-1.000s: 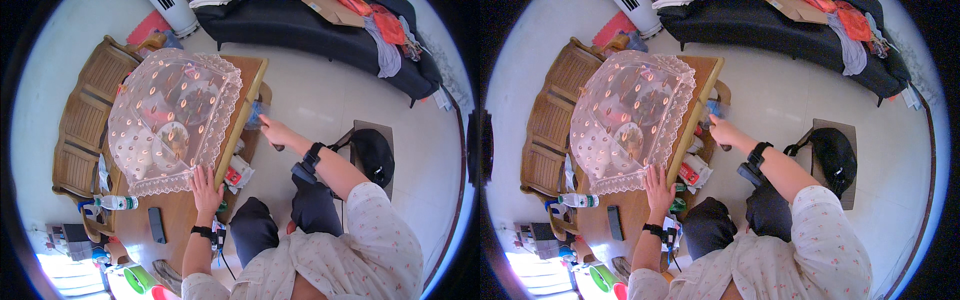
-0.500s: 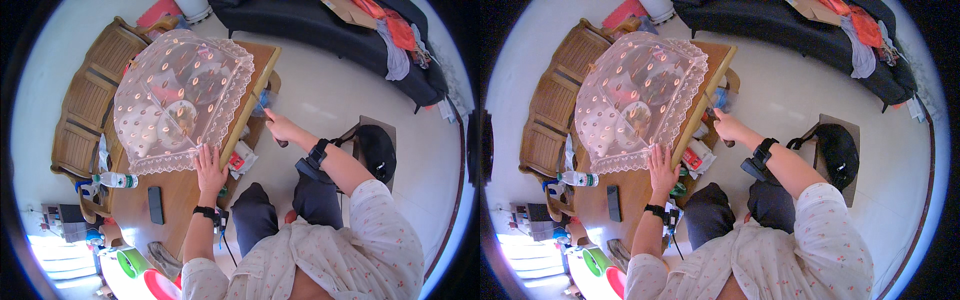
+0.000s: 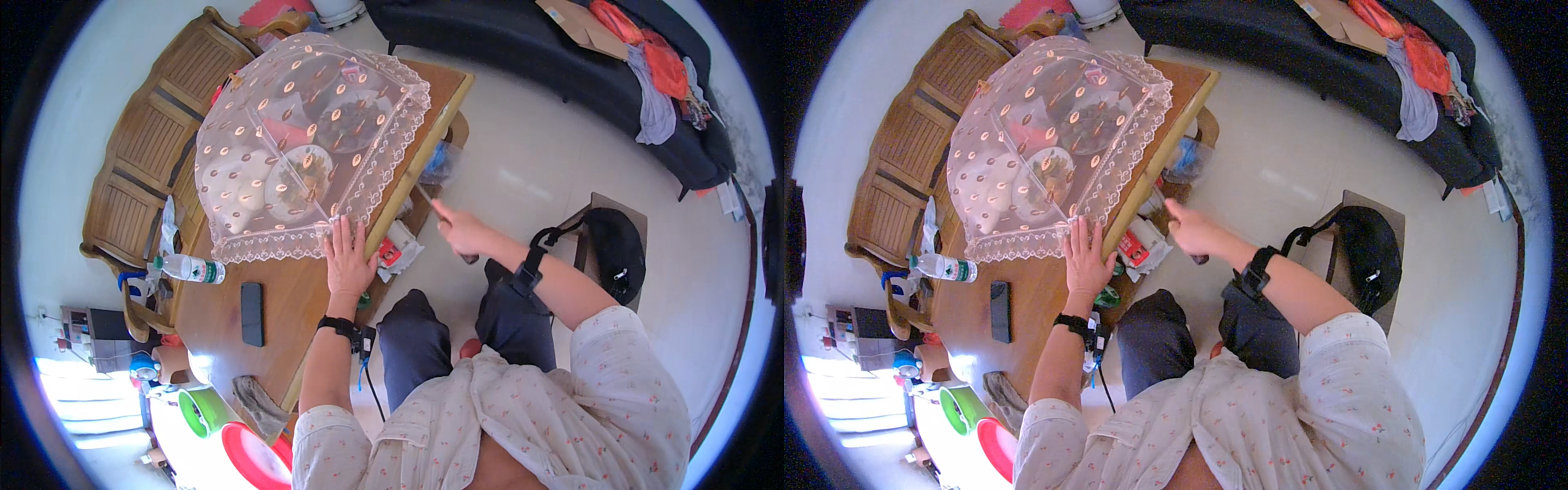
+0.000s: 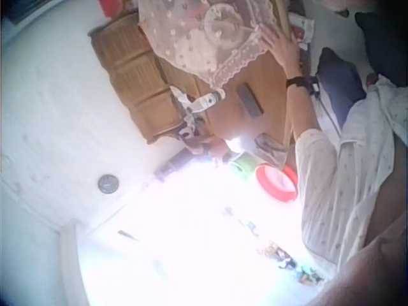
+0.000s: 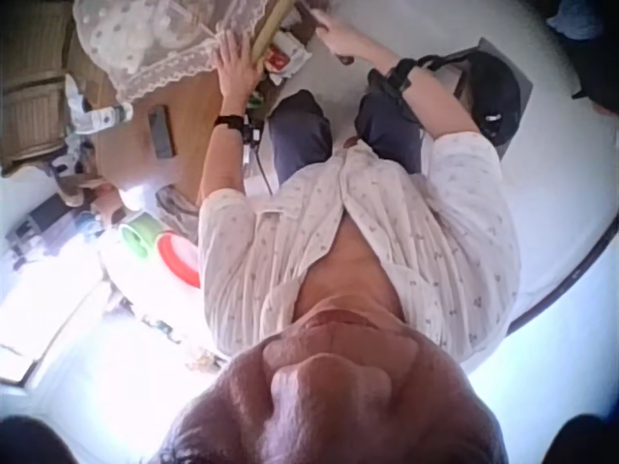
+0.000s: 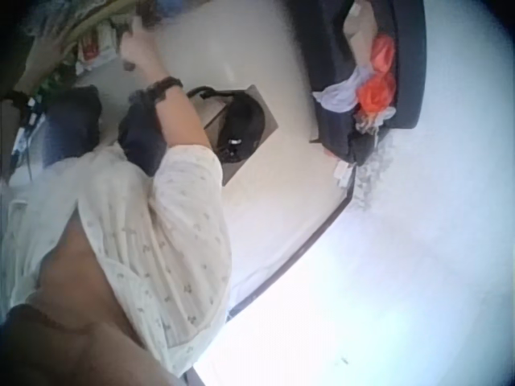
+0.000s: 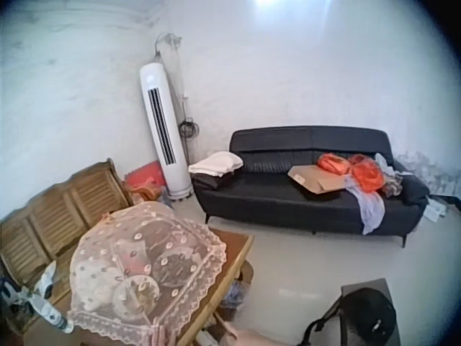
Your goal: Repairing the edge of a wooden coffee table by cleaning it with a cloth, marking it with a pen, and trimming material with a utility knife.
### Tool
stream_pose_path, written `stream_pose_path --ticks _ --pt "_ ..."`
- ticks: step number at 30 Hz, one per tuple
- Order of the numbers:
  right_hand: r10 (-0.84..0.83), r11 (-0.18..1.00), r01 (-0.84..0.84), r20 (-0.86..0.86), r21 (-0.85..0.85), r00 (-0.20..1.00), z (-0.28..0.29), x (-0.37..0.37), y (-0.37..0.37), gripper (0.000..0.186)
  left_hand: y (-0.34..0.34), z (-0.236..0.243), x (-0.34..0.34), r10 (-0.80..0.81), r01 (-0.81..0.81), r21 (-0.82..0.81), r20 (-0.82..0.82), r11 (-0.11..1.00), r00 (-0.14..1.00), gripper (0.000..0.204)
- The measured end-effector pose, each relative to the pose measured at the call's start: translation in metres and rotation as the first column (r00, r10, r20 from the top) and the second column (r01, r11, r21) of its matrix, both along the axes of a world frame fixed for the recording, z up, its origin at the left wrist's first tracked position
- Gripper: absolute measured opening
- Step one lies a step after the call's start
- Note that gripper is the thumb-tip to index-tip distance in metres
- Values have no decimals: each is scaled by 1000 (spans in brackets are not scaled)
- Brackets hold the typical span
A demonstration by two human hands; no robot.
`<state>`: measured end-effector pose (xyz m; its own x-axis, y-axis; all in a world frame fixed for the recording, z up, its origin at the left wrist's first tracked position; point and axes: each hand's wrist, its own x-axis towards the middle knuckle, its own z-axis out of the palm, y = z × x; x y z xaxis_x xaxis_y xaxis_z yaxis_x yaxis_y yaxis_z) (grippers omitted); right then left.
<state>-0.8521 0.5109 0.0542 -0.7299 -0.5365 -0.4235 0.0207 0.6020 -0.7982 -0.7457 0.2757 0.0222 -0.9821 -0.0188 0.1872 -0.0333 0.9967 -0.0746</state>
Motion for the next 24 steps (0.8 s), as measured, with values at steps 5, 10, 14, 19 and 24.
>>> stream_pose_path --ticks 5,10,14,19,24 --pt "134 991 -134 8 -17 991 3 10 6 55 -5 0 3 19 -19 -17 16 1000 1000 69" --pt "108 994 -108 40 9 993 8 14 7 54 -4 1 2 24 -24 -18 18 1000 1000 68" --pt "106 994 -106 -11 -12 994 6 25 3 54 -5 1 3 3 -2 35 -31 999 999 67" --pt "77 997 -76 49 -29 996 6 20 0 54 4 1 6 -147 144 -51 -62 988 987 56" --pt "-4 991 14 73 -134 997 -16 17 2 54 85 -20 -42 104 -89 884 46 459 994 30"
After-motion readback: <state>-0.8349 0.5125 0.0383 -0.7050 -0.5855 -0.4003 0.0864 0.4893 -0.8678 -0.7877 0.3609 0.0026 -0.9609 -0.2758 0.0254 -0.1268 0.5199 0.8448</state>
